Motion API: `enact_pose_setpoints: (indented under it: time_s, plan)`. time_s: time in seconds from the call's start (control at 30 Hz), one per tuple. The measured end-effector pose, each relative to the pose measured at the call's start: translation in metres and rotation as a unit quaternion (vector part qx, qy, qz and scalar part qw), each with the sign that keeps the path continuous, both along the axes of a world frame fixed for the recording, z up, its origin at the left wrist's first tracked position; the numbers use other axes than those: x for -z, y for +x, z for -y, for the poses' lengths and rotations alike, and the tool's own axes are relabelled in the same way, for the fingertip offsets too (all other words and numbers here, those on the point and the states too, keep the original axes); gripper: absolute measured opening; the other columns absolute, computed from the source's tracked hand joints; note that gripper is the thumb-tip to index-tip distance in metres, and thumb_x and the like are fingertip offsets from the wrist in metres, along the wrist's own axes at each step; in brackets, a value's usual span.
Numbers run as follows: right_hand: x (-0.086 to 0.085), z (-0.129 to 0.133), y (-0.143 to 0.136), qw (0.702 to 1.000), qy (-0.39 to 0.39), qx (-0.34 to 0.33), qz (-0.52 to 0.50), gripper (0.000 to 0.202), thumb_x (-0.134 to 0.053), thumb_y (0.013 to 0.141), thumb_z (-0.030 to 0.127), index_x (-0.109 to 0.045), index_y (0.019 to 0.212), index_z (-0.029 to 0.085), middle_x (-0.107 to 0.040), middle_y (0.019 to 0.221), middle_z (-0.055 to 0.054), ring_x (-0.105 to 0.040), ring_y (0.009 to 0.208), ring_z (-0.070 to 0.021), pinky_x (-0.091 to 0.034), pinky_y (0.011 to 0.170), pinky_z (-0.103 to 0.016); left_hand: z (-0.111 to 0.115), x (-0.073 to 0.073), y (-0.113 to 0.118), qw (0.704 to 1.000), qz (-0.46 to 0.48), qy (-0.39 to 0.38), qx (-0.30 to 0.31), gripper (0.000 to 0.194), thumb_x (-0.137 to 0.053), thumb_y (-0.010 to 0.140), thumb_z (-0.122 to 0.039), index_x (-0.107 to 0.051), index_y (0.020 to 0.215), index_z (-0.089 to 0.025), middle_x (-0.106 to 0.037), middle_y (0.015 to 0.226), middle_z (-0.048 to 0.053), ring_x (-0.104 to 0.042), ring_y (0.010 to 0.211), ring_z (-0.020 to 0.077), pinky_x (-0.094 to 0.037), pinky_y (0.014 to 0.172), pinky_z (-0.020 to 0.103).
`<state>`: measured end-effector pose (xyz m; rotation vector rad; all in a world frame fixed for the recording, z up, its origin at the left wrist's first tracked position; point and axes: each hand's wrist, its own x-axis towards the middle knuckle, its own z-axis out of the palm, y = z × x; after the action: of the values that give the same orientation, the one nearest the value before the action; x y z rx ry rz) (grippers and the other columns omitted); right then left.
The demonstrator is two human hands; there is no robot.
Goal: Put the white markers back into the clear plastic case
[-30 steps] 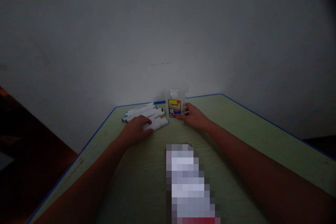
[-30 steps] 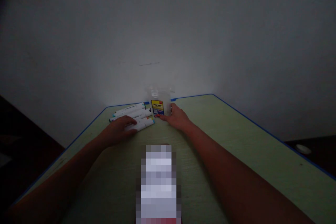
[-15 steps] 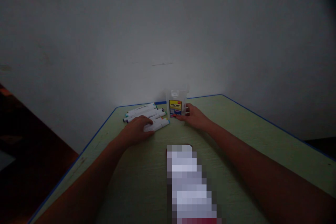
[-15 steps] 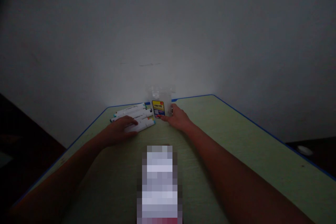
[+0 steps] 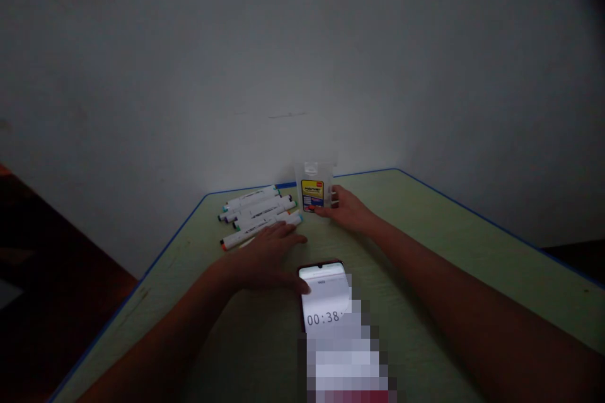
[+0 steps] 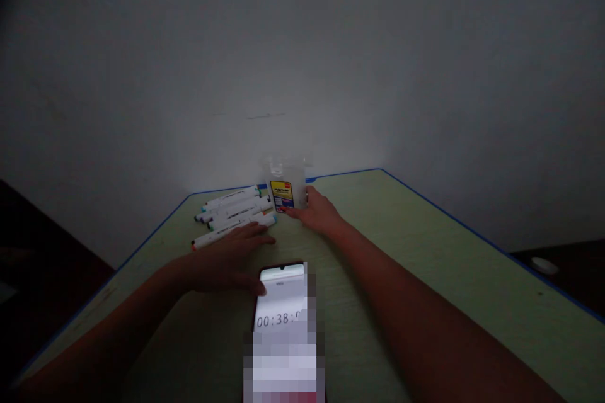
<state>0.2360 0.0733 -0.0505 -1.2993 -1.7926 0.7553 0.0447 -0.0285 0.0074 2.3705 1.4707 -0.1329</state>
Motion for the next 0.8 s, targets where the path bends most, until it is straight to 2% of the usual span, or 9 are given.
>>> enact_pose_setpoints:
  time_s: [0.1,0.17,0.3,0.43,0.6,0.8]
  plan:
    - [-0.002,0.002,0.000,1.000,-0.005,0.001,0.003,0.052,-0.067,0.062,0.043,-0.047,0.102,0.017,-0.061,0.105,-0.011,-0.061,0.088,-0.0219,-0.050,0.073,-0.038,0.004,0.005,0.007,1.000,0.007,0.002,0.002,0.085,-0.053,0.054,-0.070,-0.031,0.127,-0.033,-0.010,0.143,0.003,-0.003,0.133,0.0258,-0.010,0.110,0.051]
    - [-0.004,0.003,0.000,1.000,-0.005,-0.001,0.000,0.050,-0.067,0.063,0.040,-0.047,0.102,0.017,-0.061,0.104,-0.010,-0.061,0.087,-0.0216,-0.050,0.073,-0.038,0.008,0.008,0.014,0.999,0.030,0.015,0.019,0.082,-0.049,0.056,-0.071,-0.030,0.127,-0.034,-0.013,0.143,0.002,-0.003,0.133,0.0246,-0.007,0.111,0.051]
    - [-0.005,0.006,0.000,1.000,-0.004,-0.003,-0.010,0.048,-0.068,0.063,0.035,-0.048,0.102,0.018,-0.062,0.103,-0.009,-0.062,0.087,-0.0208,-0.050,0.074,-0.038,0.018,0.013,0.032,0.990,0.105,0.057,0.071,0.079,-0.045,0.060,-0.071,-0.032,0.126,-0.030,-0.023,0.140,0.002,-0.011,0.132,0.0225,-0.007,0.112,0.050]
    - [-0.005,0.006,0.001,1.000,0.004,-0.004,-0.020,0.045,-0.070,0.063,0.034,-0.051,0.100,0.019,-0.063,0.103,-0.009,-0.062,0.087,-0.0206,-0.049,0.075,-0.037,0.021,0.018,0.041,0.984,0.138,0.076,0.082,0.074,-0.044,0.062,-0.069,-0.038,0.122,-0.028,-0.032,0.135,0.003,-0.019,0.130,0.0225,-0.012,0.111,0.051]
    - [-0.004,0.005,0.002,1.000,-0.006,-0.011,-0.017,0.044,-0.068,0.064,0.033,-0.049,0.101,0.018,-0.063,0.103,-0.008,-0.062,0.086,-0.0196,-0.050,0.074,-0.036,0.016,0.020,0.032,0.986,0.108,0.091,0.087,0.064,-0.047,0.066,-0.064,-0.044,0.118,-0.027,-0.033,0.134,0.005,-0.022,0.128,0.0225,-0.016,0.110,0.049]
    - [-0.004,0.005,0.002,1.000,-0.005,-0.015,-0.011,0.046,-0.068,0.064,0.035,-0.049,0.103,0.018,-0.063,0.103,-0.009,-0.061,0.087,-0.0193,-0.049,0.075,-0.037,0.005,0.007,0.012,0.994,0.048,0.096,0.022,0.052,-0.050,0.071,-0.052,-0.046,0.116,-0.026,-0.034,0.133,0.006,-0.028,0.125,0.0221,-0.023,0.107,0.046]
